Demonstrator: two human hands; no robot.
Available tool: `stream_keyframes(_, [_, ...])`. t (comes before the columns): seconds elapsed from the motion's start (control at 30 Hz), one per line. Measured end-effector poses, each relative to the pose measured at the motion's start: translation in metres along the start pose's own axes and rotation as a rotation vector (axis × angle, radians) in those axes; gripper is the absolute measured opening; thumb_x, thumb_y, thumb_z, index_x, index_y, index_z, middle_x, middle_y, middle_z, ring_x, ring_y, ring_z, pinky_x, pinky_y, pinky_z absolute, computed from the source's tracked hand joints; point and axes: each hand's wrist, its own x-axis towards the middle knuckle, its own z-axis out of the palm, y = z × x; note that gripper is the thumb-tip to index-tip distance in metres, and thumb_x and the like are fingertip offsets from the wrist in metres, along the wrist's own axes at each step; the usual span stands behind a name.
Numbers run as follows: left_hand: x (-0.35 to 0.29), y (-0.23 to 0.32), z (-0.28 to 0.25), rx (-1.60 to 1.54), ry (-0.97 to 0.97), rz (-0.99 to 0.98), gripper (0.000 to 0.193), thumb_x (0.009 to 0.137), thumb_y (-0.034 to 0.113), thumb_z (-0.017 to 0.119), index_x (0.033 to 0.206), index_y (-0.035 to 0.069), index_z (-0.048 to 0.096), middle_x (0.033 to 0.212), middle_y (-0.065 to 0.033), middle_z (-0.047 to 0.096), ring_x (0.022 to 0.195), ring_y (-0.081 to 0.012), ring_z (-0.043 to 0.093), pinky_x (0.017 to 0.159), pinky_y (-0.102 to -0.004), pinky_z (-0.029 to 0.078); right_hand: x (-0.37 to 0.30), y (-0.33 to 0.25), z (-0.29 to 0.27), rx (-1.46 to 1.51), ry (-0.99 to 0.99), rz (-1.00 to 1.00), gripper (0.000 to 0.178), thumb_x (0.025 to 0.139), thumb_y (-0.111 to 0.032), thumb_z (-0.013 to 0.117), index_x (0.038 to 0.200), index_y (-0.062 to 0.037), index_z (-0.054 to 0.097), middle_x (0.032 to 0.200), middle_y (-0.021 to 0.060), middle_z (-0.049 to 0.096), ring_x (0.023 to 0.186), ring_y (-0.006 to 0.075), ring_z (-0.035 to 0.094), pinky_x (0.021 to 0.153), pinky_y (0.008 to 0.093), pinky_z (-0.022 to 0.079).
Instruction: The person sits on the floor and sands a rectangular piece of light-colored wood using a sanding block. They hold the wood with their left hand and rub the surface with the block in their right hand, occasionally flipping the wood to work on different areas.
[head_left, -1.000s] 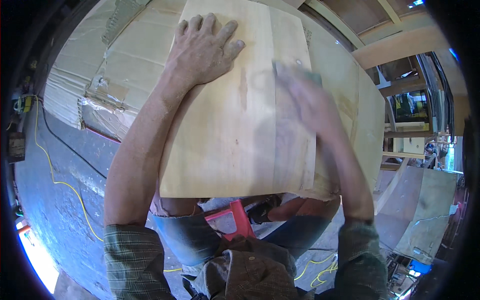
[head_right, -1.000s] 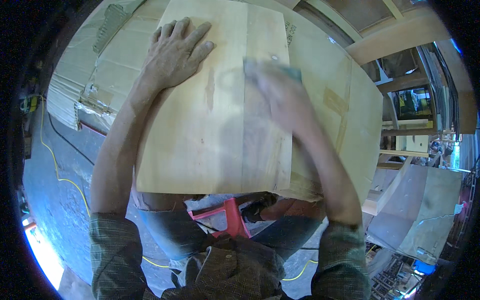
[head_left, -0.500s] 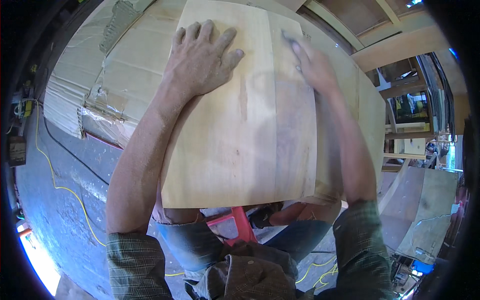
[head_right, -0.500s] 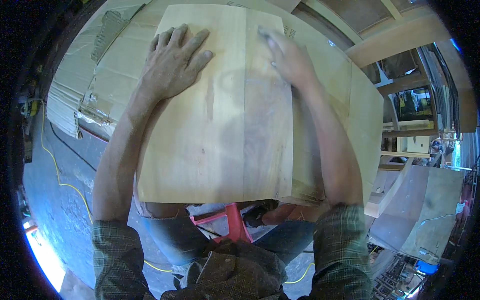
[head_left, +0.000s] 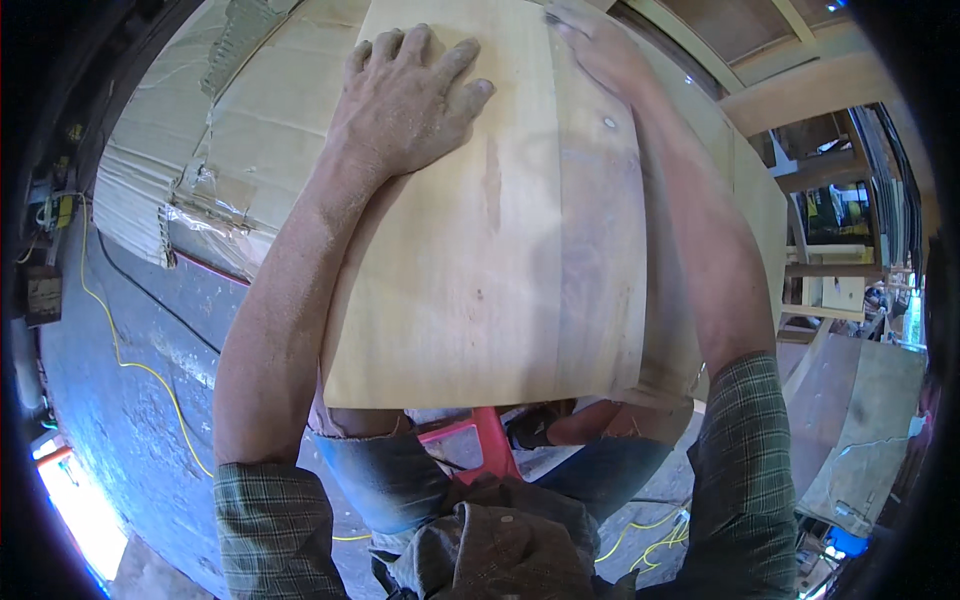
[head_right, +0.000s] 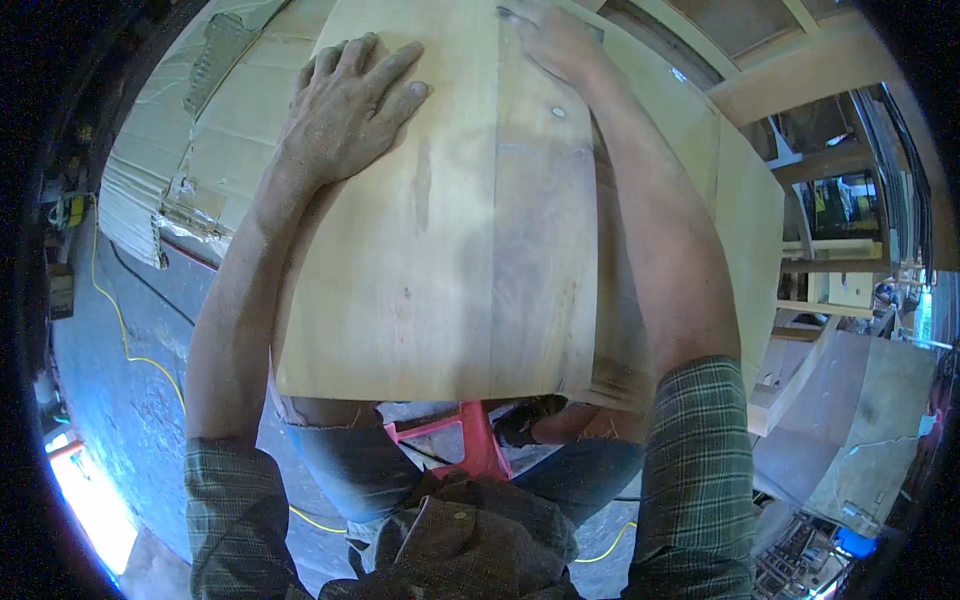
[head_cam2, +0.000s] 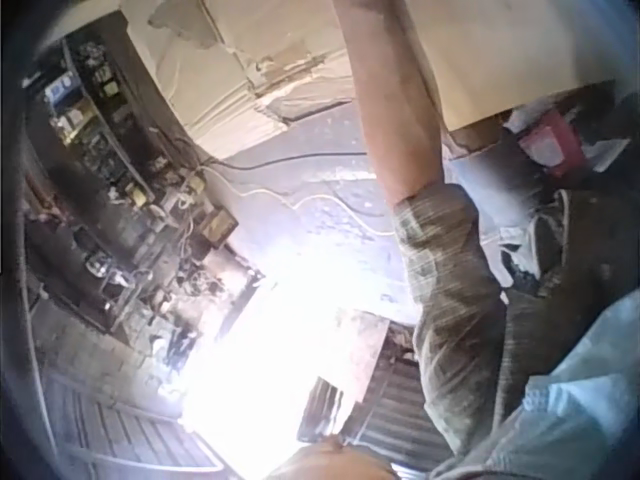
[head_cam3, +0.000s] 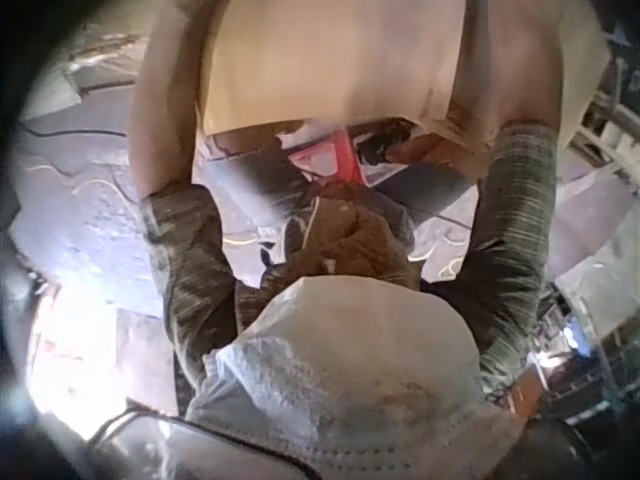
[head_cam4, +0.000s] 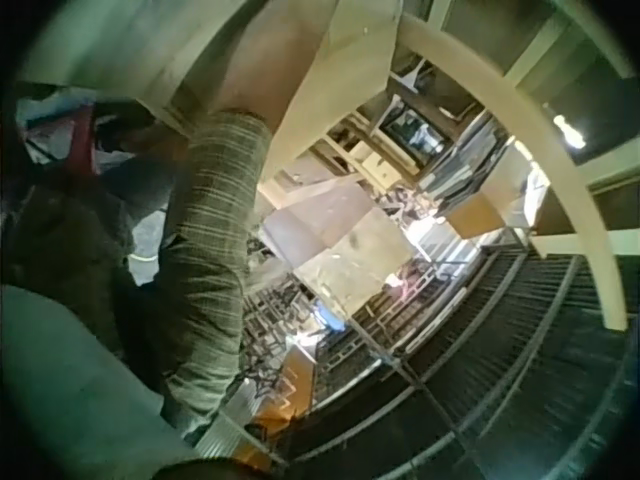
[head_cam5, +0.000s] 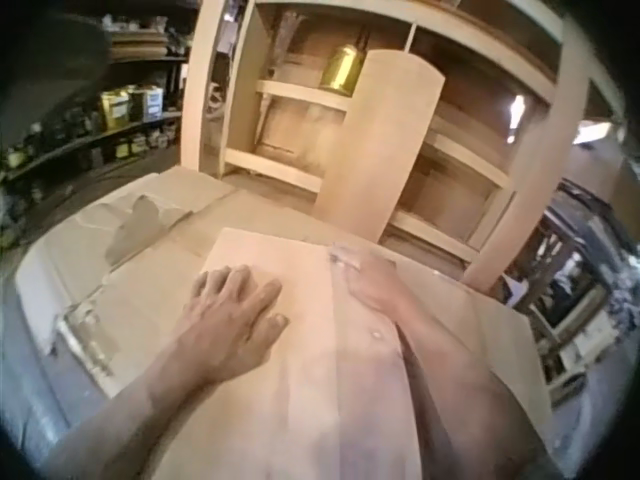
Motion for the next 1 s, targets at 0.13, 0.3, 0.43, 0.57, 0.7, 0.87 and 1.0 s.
stream_keyframes(0.13, [-0.005,-0.008,0.001,0.036,-0.034,-0.038,0.045,0.091,0.042,0.049,0.131,0.021,0.053,0.132,-0.0196,0.049,0.124,-0.0362,0.044,0.104,-0.0515,0.032,-0.051,-0.052,-0.001,0.036,-0.055,-0.008,0.035,0.095,-0.019,0.047,0.128,-0.0118,0.056,0.139,0.008,0.05,0.127,0.0273,0.047,0.105,0.0362,0.038])
stream_keyframes(0.3, [0.001,-0.008,0.011,0.082,0.018,0.03,0.042,0.091,0.039,0.05,0.13,0.024,0.053,0.133,-0.0192,0.049,0.124,-0.0367,0.044,0.103,-0.0519,0.033,-0.225,-0.202,-0.051,0.307,-0.377,-0.041,0.041,0.097,-0.027,0.048,0.128,-0.0009,0.054,0.141,0.0138,0.046,0.134,0.0321,0.039,0.112,0.0453,0.028])
stream_keyframes(0.43, [-0.009,-0.019,0.013,0.156,0.063,0.057,0.042,0.093,0.041,0.043,0.13,0.023,0.052,0.135,-0.0197,0.047,0.126,-0.0373,0.042,0.105,-0.0515,0.03,-0.24,-0.24,-0.063,0.155,-0.481,-0.125,0.043,0.093,-0.025,0.051,0.128,-0.0013,0.054,0.138,0.0152,0.048,0.135,0.0325,0.038,0.111,0.0528,0.026])
stream_keyframes(0.57, [-0.008,-0.001,-0.006,-0.118,0.076,0.025,0.038,0.091,0.032,0.047,0.12,0.01,0.056,0.114,-0.0215,0.054,0.11,-0.0399,0.047,0.097,-0.0518,0.035,-0.151,-0.159,-0.019,0.137,-0.19,-0.196,0.039,0.085,-0.007,0.053,0.124,-0.0055,0.058,0.139,0.0119,0.049,0.131,0.0267,0.044,0.11,0.0426,0.033])
stream_keyframes(0.7, [-0.003,0.0,-0.008,-0.131,0.069,0.031,0.035,0.091,0.031,0.046,0.118,0.011,0.058,0.112,-0.0211,0.055,0.108,-0.0399,0.048,0.095,-0.0493,0.037,-0.01,-0.096,0.005,0.018,-0.109,0.243,0.04,0.096,-0.027,0.044,0.128,-0.0049,0.054,0.132,0.0167,0.053,0.123,0.0322,0.049,0.104,0.0375,0.037])
stream_keyframes(0.87, [-0.005,-0.011,-0.004,-0.052,0.037,0.076,0.034,0.094,0.032,0.043,0.116,0.011,0.058,0.108,-0.0208,0.057,0.107,-0.04,0.049,0.093,-0.0487,0.037,0.008,-0.061,0.035,0.034,0.01,0.048,0.043,0.096,-0.034,0.043,0.122,-0.0044,0.059,0.128,0.0205,0.055,0.119,0.0352,0.051,0.102,0.0403,0.038])
stream_keyframes(1.0, [-0.003,-0.018,0.002,-0.035,-0.027,-0.048,0.044,0.096,0.042,0.033,0.126,0.018,0.053,0.127,-0.0209,0.05,0.12,-0.0391,0.043,0.103,-0.0496,0.03,-0.136,-0.162,-0.022,0.036,-0.305,-0.061,0.042,0.093,-0.022,0.048,0.129,-0.0009,0.052,0.139,0.0171,0.047,0.13,0.0321,0.044,0.109,0.0412,0.032])
